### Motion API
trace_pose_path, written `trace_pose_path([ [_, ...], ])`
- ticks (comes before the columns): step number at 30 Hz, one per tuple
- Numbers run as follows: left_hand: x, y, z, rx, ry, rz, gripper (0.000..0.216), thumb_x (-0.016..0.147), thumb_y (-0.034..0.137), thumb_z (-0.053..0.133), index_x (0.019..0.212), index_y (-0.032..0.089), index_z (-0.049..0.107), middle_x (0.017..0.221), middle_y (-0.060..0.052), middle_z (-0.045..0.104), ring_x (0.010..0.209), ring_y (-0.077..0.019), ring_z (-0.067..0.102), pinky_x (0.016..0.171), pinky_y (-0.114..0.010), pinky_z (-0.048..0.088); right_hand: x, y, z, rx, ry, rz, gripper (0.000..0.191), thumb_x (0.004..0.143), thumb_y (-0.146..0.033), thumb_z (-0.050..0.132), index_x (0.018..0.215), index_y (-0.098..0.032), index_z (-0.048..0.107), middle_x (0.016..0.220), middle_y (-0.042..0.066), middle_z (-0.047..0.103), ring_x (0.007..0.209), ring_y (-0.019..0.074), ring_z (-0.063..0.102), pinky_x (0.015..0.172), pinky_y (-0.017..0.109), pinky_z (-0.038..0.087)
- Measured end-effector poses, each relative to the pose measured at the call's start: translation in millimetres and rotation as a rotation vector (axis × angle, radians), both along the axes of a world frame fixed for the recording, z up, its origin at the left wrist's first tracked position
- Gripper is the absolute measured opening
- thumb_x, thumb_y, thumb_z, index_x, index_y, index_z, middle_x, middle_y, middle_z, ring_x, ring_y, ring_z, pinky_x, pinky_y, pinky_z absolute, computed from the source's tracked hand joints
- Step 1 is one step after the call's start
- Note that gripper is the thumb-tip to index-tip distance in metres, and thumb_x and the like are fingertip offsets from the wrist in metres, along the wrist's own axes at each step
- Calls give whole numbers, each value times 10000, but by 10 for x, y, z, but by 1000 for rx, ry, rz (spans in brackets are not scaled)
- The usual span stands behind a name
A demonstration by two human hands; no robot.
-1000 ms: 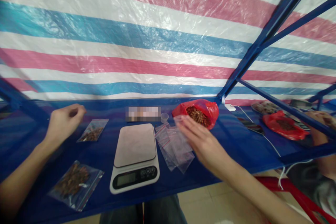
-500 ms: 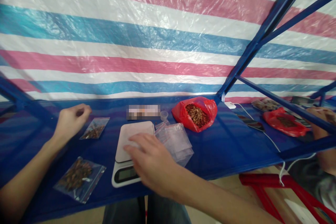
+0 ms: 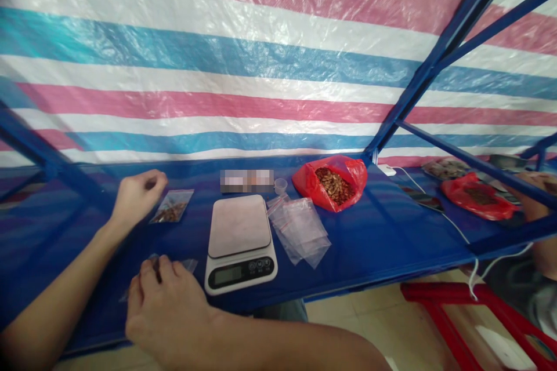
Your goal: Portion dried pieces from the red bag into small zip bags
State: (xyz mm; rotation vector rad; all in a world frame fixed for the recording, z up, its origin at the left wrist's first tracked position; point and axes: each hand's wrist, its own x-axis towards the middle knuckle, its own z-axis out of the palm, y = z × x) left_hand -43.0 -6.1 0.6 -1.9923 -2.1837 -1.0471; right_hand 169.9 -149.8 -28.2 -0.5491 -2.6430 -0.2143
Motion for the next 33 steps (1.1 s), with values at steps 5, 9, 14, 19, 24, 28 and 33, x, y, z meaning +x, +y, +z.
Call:
trace_pose_path([
  [5,48,-39,39,7,-37,-39,342,926,432,478,695,208,595,644,-10,577,690,-181,599,694,-277,400,88,104,175,-157,-61,123,264,864,-110,631,1119,-67,684,1118,185,734,949,275,686,789,392,599],
  [9,90,-66,113,17,-257,-136,326,907,448,544,699,205,604,600,-5,566,614,-167,537,651,-291,411,186,182,271,-371,142,99,303,998,-108,516,1273,-160,631,1133,93,761,948,230,704,792,332,580],
  [14,334,-170,406,-79,-749,-412,630,954,728,454,826,155,684,655,-106,687,573,-213,621,554,-329,483,501,606,688,-671,482,-39,170,1079,-241,517,1225,-226,604,1080,51,776,924,213,740,779,310,542],
  [19,833,-242,945,-299,-683,-757,555,789,679,802,1059,200,733,874,-87,779,734,-260,745,607,-337,586,774,1391,1256,-827,623,-8,165,984,-303,722,958,-219,583,889,23,744,841,195,723,742,285,532],
  [24,1182,114,1262,30,-693,-639,408,821,539,825,874,196,611,648,-14,671,491,-156,626,453,-265,451,881,1905,1554,-1073,891,-16,366,931,-486,805,1011,-221,564,798,-13,697,607,146,701,566,246,567],
  [28,1332,461,1258,161,-842,-570,358,833,471,793,912,217,552,703,-11,705,467,-147,615,437,-271,450,1023,2181,1531,-1392,943,9,235,992,-373,758,992,-170,639,889,54,764,617,145,751,557,237,611],
  [33,1373,696,1196,-72,-802,-562,379,810,402,805,964,219,511,776,-39,732,545,-177,689,452,-260,463,1216,2527,1412,-1444,938,-3,192,859,-239,879,939,-169,719,939,42,806,607,120,746,513,205,592],
])
